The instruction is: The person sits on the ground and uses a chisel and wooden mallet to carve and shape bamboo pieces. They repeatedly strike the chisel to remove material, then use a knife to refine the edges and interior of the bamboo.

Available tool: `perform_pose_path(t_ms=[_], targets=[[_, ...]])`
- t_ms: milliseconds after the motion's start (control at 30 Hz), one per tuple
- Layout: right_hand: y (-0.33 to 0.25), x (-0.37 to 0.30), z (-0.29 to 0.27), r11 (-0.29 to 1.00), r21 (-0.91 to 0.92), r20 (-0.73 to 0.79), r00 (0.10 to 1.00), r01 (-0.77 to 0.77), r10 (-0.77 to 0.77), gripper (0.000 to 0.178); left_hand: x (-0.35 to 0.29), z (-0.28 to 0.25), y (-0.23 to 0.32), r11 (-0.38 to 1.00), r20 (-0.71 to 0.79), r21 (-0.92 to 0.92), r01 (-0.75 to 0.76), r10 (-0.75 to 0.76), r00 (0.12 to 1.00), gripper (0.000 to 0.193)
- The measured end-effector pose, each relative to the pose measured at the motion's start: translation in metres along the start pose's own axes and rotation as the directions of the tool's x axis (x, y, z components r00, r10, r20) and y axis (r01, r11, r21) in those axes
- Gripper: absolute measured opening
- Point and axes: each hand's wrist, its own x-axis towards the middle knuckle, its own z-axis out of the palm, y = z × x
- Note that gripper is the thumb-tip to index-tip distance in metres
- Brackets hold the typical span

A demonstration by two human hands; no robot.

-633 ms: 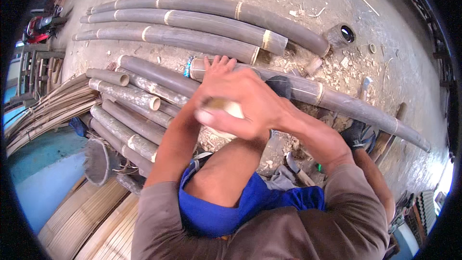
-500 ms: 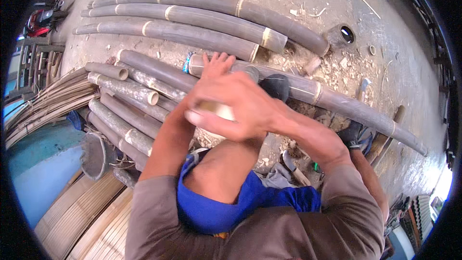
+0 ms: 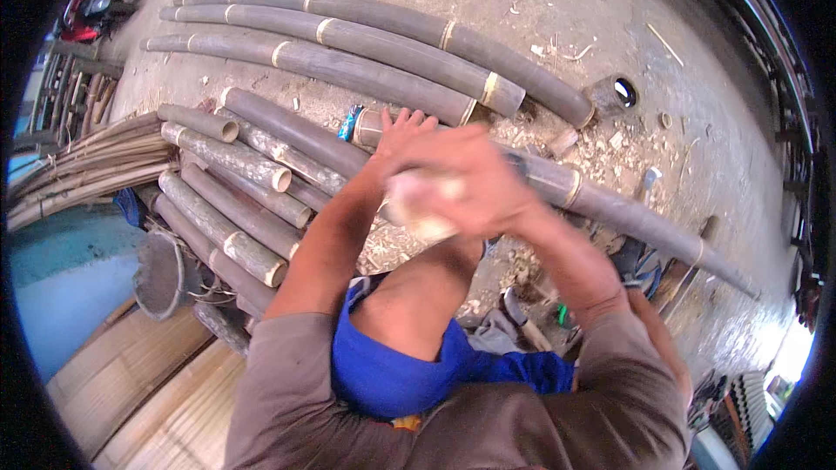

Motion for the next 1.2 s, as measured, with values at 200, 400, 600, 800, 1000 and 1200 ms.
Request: perform_pose_path(t_ms=[200,400,600,800,1000,1200], targets=[[-0.051,0.058,0.022,0.995,-0.014,-0.033,0.994,-0.102,0.102,0.039,0.022,-0.032,0.026,1.000,0.179,0.012,0.010,-0.012,0.984,0.052],[-0.047,0.024,-0.061,0.967,-0.246,-0.582,0.787,0.067,-0.202,0.040,0.006,-0.019,-0.002,0.993,0.262,0.083,0.087,-0.106,0.959,0.086],[-0.115,-0.209,-0.181,0.921,0.299,-0.893,-0.267,0.250,0.363,0.070,0.013,-0.013,0.006,0.992,0.244,0.063,0.111,-0.123,0.962,0.096],[-0.195,-0.408,-0.178,0.986,-0.134,-0.804,-0.593,0.100,-0.049,0.056,0.010,0.002,0.006,0.994,0.184,0.076,0.077,-0.090,0.979,0.098],[-0.264,-0.499,-0.199,0.880,-0.163,-0.692,-0.584,-0.446,-0.424,0.039,0.001,0.006,0.018,0.990,0.164,0.101,0.098,-0.114,0.980,0.107],[-0.301,-0.606,-0.198,0.784,-0.064,-0.479,-0.670,-0.617,-0.567,0.059,-0.012,0.009,0.014,0.985,0.123,0.118,0.129,-0.143,0.982,0.108]])
